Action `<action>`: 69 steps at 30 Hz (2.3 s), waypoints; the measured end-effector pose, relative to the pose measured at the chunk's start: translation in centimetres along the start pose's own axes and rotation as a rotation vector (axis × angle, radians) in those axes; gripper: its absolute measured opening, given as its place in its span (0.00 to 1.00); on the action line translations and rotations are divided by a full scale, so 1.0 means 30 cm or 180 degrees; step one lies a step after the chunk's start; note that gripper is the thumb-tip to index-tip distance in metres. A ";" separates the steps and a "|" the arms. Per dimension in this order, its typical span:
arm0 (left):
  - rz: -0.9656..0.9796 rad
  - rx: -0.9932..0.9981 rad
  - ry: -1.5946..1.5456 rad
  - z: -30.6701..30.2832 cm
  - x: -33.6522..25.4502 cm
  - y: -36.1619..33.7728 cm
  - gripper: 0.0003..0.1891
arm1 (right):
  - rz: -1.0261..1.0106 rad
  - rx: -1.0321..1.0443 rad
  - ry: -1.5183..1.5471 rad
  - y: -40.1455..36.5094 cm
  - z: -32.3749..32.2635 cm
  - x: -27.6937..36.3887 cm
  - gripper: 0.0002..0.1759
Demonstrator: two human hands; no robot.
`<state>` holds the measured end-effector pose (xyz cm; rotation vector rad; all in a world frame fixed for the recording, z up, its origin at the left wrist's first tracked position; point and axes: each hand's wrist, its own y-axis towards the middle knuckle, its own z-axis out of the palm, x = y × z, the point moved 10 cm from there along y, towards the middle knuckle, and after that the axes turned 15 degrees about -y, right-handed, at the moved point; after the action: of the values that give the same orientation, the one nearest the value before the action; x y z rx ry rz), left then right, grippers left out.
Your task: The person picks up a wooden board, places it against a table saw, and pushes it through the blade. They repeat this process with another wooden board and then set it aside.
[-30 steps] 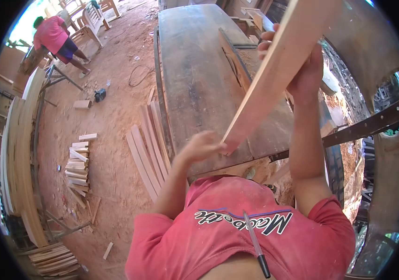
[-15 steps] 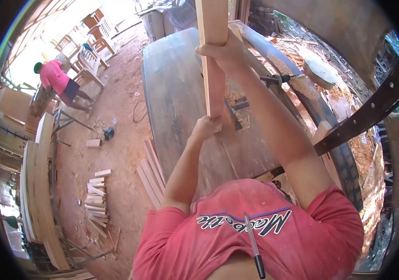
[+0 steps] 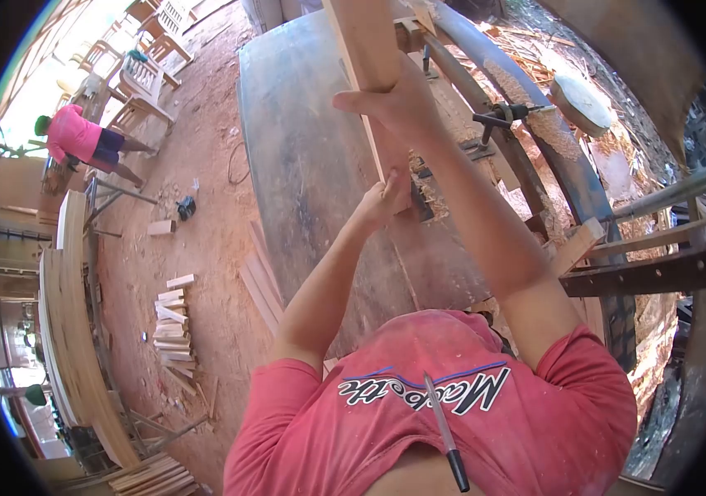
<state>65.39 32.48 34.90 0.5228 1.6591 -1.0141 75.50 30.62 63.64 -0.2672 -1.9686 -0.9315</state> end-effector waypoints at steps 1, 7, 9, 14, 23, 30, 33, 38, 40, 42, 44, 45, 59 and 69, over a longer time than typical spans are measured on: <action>0.0156 -0.0070 0.0030 0.008 -0.045 -0.029 0.50 | 0.0034 0.0033 0.0005 -0.005 0.008 -0.009 0.36; 0.0192 -0.0327 0.0143 -0.022 -0.067 -0.006 0.52 | 0.0097 -0.0186 -0.0184 0.019 -0.006 -0.032 0.29; 0.0133 -0.0323 0.0177 -0.046 -0.048 0.035 0.52 | -0.0071 -0.0194 -0.0226 0.042 0.005 -0.032 0.29; 0.0124 -0.0230 0.0119 -0.077 -0.038 0.093 0.55 | -0.0206 -0.0222 -0.0369 0.080 0.019 -0.002 0.21; 0.0257 -0.0263 -0.0001 -0.125 -0.121 0.139 0.60 | 0.0073 -0.0361 -0.0208 0.147 0.031 -0.046 0.27; 0.0182 -0.0381 0.0050 -0.169 -0.125 0.197 0.61 | -0.0241 -0.0276 -0.0141 0.218 0.068 -0.061 0.24; 0.0167 -0.0371 0.0022 -0.177 -0.136 0.204 0.61 | -0.0200 -0.0365 0.0024 0.227 0.077 -0.068 0.23; 0.0273 -0.0404 0.0081 -0.202 -0.150 0.234 0.61 | -0.0154 -0.0388 0.0012 0.255 0.096 -0.098 0.21; 0.0256 -0.0434 0.0067 -0.214 -0.148 0.254 0.61 | -0.0136 -0.0466 -0.0093 0.262 0.094 -0.104 0.21; 0.0231 -0.0465 0.0053 -0.223 -0.136 0.268 0.61 | -0.0099 -0.0360 -0.0025 0.275 0.105 -0.102 0.21; 0.0212 -0.0373 -0.0001 -0.218 -0.150 0.271 0.60 | -0.0102 -0.0379 -0.0078 0.288 0.111 -0.119 0.20; 0.0206 -0.0374 -0.0003 -0.219 -0.158 0.268 0.60 | -0.0116 -0.0405 -0.0132 0.293 0.113 -0.123 0.20; 0.0088 -0.0367 0.0054 -0.257 -0.164 0.319 0.61 | -0.0236 -0.0451 -0.0228 0.340 0.135 -0.144 0.17; 0.0112 -0.0440 -0.0083 -0.283 -0.158 0.360 0.61 | -0.0225 -0.0253 0.0000 0.382 0.180 -0.173 0.15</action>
<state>70.46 46.07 36.00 0.4437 1.6774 -0.8702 80.85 43.22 63.60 -0.2440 -1.9543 -1.0567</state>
